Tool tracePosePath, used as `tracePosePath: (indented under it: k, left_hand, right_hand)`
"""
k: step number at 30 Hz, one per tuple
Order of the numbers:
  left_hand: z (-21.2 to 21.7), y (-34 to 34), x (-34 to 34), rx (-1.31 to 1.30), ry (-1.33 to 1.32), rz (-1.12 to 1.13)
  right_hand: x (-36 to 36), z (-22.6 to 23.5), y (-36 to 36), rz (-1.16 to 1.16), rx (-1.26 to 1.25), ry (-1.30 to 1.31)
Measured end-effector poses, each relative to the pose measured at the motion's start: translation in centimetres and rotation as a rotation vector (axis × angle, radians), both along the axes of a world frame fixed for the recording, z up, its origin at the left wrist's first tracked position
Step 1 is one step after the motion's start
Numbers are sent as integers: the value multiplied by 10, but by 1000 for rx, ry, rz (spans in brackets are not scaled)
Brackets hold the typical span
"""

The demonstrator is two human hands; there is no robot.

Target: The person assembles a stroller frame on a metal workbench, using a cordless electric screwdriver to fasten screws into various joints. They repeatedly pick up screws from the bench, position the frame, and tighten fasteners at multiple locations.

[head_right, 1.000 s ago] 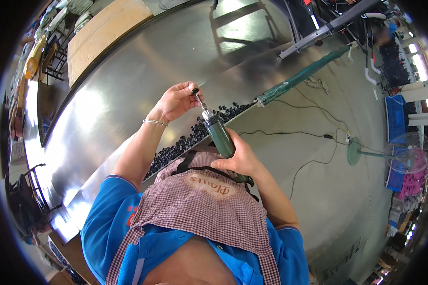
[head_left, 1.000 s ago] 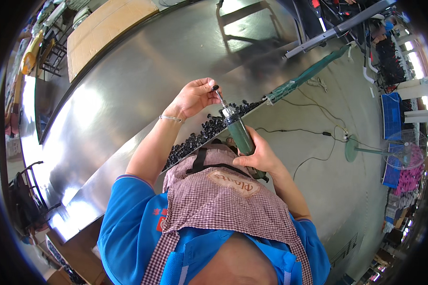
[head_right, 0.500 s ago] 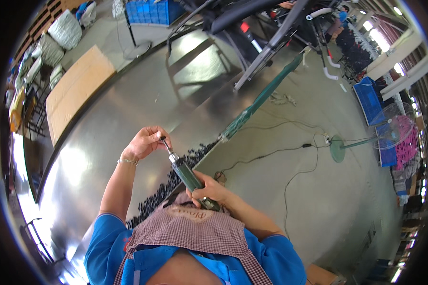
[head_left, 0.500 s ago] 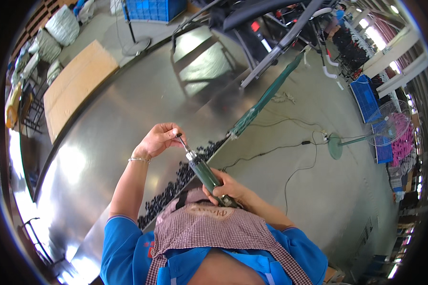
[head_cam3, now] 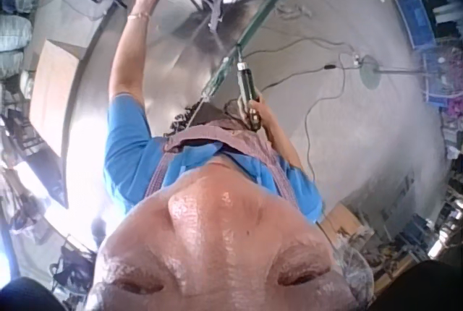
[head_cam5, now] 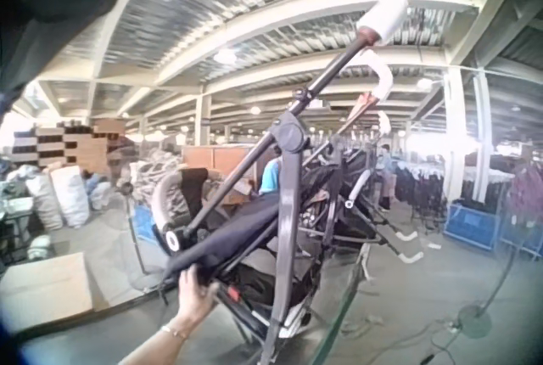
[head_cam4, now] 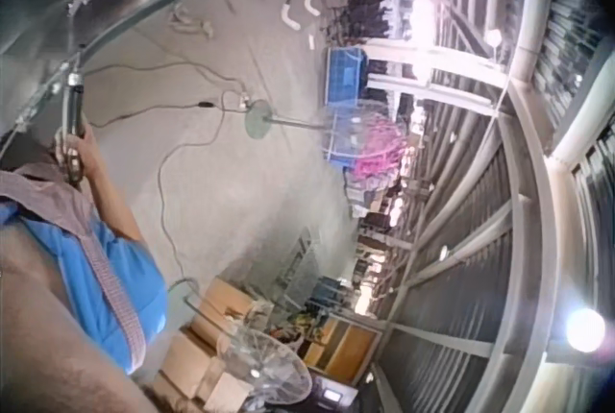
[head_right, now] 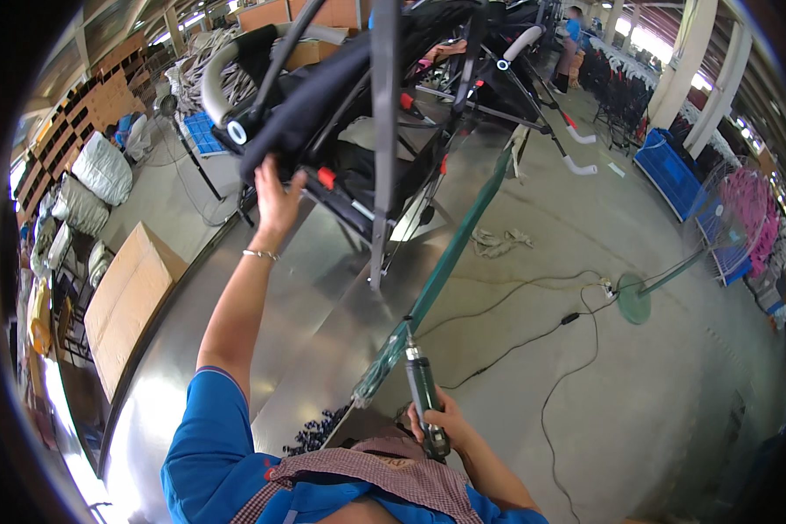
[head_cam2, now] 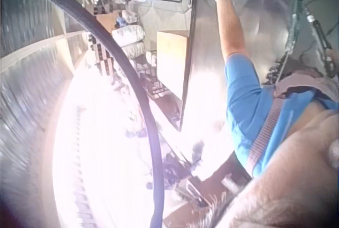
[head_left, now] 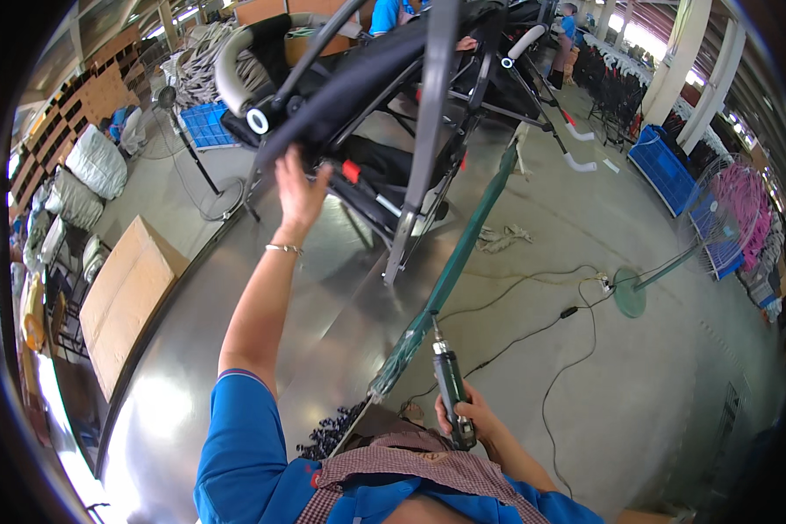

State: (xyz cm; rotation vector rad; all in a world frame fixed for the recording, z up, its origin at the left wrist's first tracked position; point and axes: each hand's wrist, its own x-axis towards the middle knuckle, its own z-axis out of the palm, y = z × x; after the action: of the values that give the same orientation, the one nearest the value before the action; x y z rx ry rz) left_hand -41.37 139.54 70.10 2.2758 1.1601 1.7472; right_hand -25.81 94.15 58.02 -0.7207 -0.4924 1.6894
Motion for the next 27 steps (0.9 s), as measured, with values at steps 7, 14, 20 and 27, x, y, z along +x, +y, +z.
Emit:
tracePosePath:
  k: [7,14,20,27]
  left_hand:
    - [47,158,51,-233,-249,-370]
    - [97,94,47,-676,123,-443]
    - [41,-52,63,-59,-434,-438]
    - [34,-98,140,-715,-457,-593]
  right_hand:
    - [60,-28,7,-169,-51,-23]
    - [66,-33,17,-254,-39,0]
    - [60,-25,26,-317,-17,-9]
    - [48,-14,29,-413,-7,104]
